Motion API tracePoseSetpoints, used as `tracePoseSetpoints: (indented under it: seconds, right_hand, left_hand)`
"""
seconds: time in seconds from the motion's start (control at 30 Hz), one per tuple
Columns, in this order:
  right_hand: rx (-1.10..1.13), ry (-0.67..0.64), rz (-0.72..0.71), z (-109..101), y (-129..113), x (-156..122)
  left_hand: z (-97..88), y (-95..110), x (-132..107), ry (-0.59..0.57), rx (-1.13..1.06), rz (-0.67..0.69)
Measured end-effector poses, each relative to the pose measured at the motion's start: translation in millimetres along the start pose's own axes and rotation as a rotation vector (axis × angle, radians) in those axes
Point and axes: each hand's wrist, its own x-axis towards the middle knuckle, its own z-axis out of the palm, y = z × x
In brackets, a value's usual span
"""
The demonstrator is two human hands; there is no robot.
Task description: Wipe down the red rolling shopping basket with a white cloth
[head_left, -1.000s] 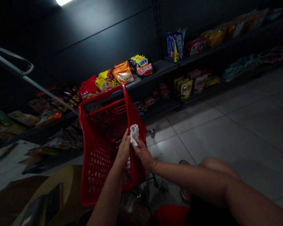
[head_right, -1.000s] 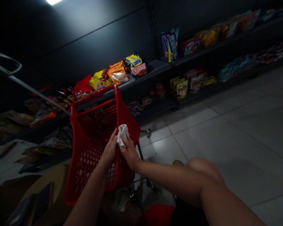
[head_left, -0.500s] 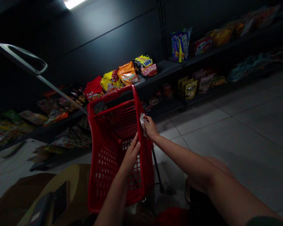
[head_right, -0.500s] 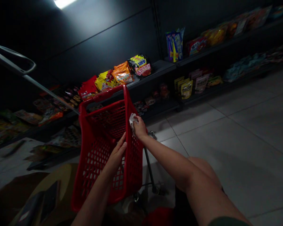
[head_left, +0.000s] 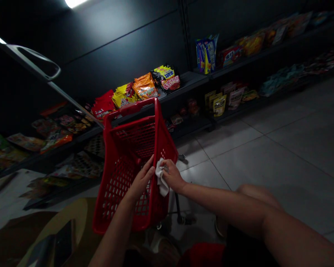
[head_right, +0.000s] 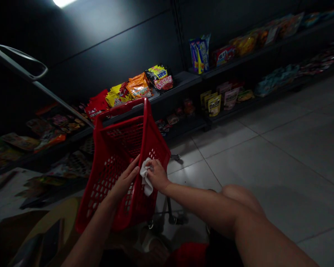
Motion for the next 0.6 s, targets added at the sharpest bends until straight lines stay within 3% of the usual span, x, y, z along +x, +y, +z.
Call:
tracePoseSetpoints:
  seconds: [0.17, 0.3, 0.37, 0.5, 0.6]
  right_hand:
    - [-0.024, 0.014, -0.03, -1.3, 20.5, 30.5]
    - [0.081, 0.244, 0.252, -17.2, 47.7, 66.2]
    - [0.133, 0.294, 0.364, -15.7, 56.3, 75.4]
    - [0.154, 0.26, 0.361, 20.2, 52.8, 46.9]
    - [0.133, 0.189, 0.292, 40.8, 45.2, 21.8]
  left_hand:
    - [-18.0, 8.3, -6.0, -0.031, 0.064, 0.025]
    - [-26.8, 12.3, -11.9, -0.034, 0.097, -0.025]
    - [-23.8, 9.6, -14.7, -0.004, 0.128, -0.044]
    - [-9.5, -0.7, -16.7, 0.106, 0.14, -0.033]
    - [-2.8, -4.0, -16.3, 0.113, 0.082, -0.032]
